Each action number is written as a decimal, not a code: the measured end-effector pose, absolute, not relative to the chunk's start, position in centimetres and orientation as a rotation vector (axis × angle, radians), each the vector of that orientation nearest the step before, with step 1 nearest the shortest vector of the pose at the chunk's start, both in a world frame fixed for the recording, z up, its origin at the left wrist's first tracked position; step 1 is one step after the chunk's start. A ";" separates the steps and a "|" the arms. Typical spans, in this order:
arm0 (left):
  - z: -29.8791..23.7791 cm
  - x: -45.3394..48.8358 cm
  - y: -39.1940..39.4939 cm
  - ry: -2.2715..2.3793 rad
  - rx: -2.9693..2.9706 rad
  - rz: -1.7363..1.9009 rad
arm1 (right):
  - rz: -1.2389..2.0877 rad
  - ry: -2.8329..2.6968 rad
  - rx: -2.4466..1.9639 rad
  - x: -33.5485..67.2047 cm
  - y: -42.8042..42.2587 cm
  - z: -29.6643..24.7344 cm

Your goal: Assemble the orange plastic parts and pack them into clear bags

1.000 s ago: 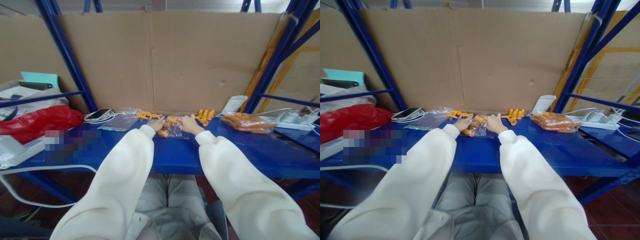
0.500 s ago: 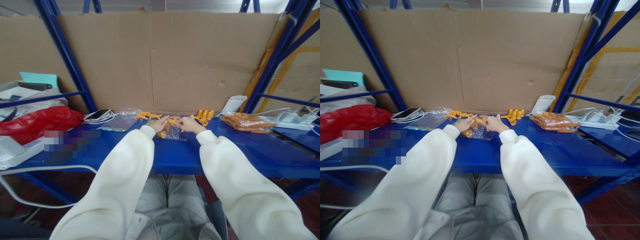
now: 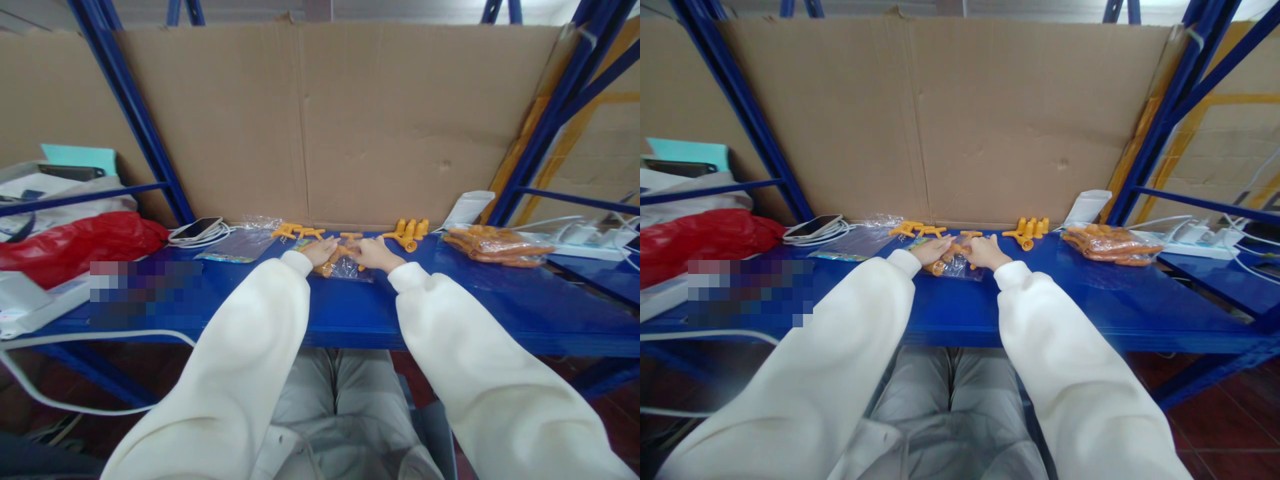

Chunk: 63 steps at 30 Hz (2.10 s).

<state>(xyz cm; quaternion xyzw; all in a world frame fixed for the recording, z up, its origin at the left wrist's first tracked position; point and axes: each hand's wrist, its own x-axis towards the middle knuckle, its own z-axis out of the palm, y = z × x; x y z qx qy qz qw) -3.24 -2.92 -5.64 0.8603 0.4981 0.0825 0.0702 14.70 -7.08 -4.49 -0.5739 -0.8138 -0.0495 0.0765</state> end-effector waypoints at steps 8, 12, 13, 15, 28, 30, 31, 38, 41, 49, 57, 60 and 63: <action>-5.9 -3.3 -2.6 1.503 2.560 0.291 | -0.021 -2.514 -1.731 16.9 -7.3 -2.9; -6.1 -3.4 -2.4 1.526 2.542 0.284 | -0.022 -2.476 -1.853 16.4 -8.1 -2.5; -6.2 -3.4 -2.4 1.525 2.541 0.273 | 0.019 -2.473 -1.876 16.2 -8.4 -2.5; -6.3 -3.4 -2.2 1.528 2.536 0.234 | 0.127 -2.484 -1.912 15.8 -8.8 -2.5; -7.0 -3.5 -1.1 1.536 2.549 0.197 | 0.100 -2.512 -1.647 15.1 -8.7 -3.3; -6.9 -3.4 -1.3 1.541 2.555 0.198 | 0.037 -2.455 -1.589 15.2 -8.3 -3.7; -6.9 -3.4 -1.4 1.545 2.559 0.197 | 0.016 -2.422 -1.564 15.2 -8.1 -3.8; -6.6 -3.5 -1.6 1.588 2.560 0.175 | 0.235 -2.143 -1.456 14.9 -6.9 -5.1; -6.8 -3.5 -1.2 1.576 2.561 0.175 | 0.620 -1.798 -1.412 14.4 -6.4 -5.8; -7.2 -3.6 -0.7 1.560 2.555 0.239 | 1.219 -1.188 -1.235 13.5 -7.1 -5.7; -7.4 -3.6 -0.7 1.495 2.575 0.331 | 1.160 -1.226 -1.230 13.1 -7.1 -5.7; -7.3 -3.4 -0.8 1.497 2.552 0.343 | 1.154 -1.208 -1.230 12.9 -7.1 -5.7; -7.2 -3.4 -1.0 1.509 2.529 0.324 | 1.200 -1.186 -1.199 12.8 -7.3 -5.5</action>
